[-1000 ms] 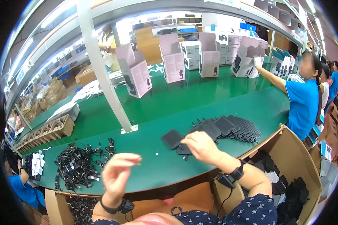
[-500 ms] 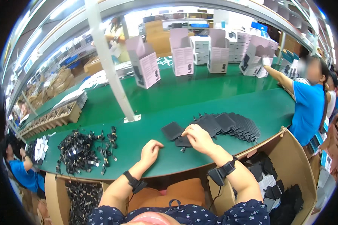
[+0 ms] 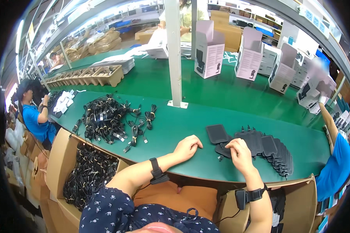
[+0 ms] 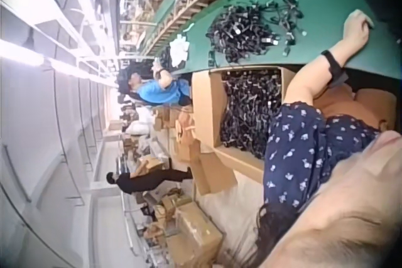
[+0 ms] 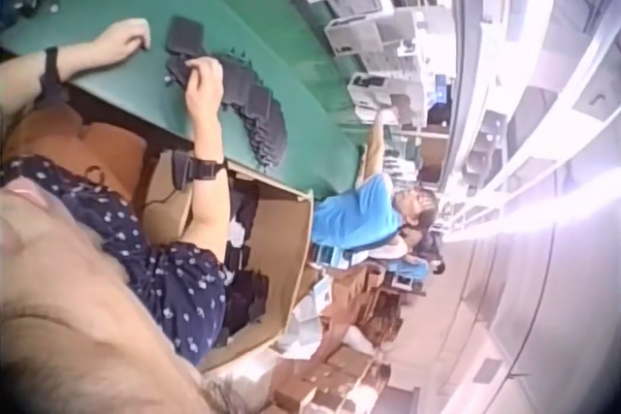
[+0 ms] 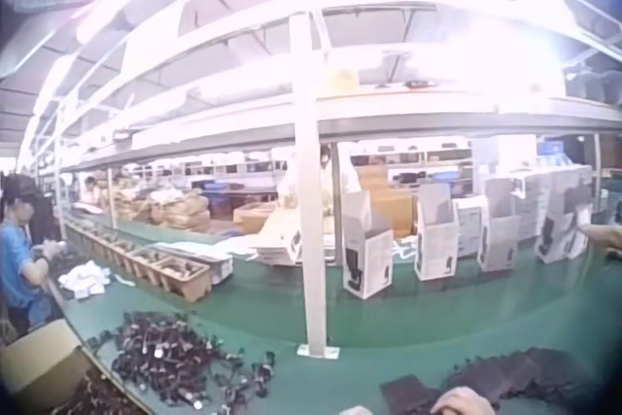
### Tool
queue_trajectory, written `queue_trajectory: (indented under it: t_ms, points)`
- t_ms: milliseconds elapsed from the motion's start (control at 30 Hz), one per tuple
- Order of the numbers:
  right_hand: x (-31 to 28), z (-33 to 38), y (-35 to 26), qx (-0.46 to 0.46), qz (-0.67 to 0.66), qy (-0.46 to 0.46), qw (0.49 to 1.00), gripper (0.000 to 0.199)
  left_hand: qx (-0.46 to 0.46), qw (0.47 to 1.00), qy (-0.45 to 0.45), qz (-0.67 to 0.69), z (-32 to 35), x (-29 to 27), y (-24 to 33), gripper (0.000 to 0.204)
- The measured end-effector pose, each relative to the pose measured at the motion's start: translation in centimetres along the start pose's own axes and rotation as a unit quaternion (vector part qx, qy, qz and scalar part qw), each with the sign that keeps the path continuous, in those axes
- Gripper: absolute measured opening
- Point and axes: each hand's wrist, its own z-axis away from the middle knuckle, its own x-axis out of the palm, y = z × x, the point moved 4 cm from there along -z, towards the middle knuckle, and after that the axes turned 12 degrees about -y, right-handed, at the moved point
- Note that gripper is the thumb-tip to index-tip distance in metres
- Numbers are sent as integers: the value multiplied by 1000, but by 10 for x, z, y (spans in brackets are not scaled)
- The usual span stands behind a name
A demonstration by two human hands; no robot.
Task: Sorting and arranging black electronic components and wiring harnesses on a green assembly line table.
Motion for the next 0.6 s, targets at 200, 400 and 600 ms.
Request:
queue_trajectory:
  t_ms: [200,400,600]
  points:
    - [-1,-1,6,13,0,6,1000,13,7,1000,-4,-2,-3,5,-5,16]
    - [3,-3,9,41,-16,-12,999,17,37,988,-85,-126,-9,16,2,9]
    - [16,-6,21,70,-22,-33,997,18,26,984,-153,-88,-19,9,-5,4]
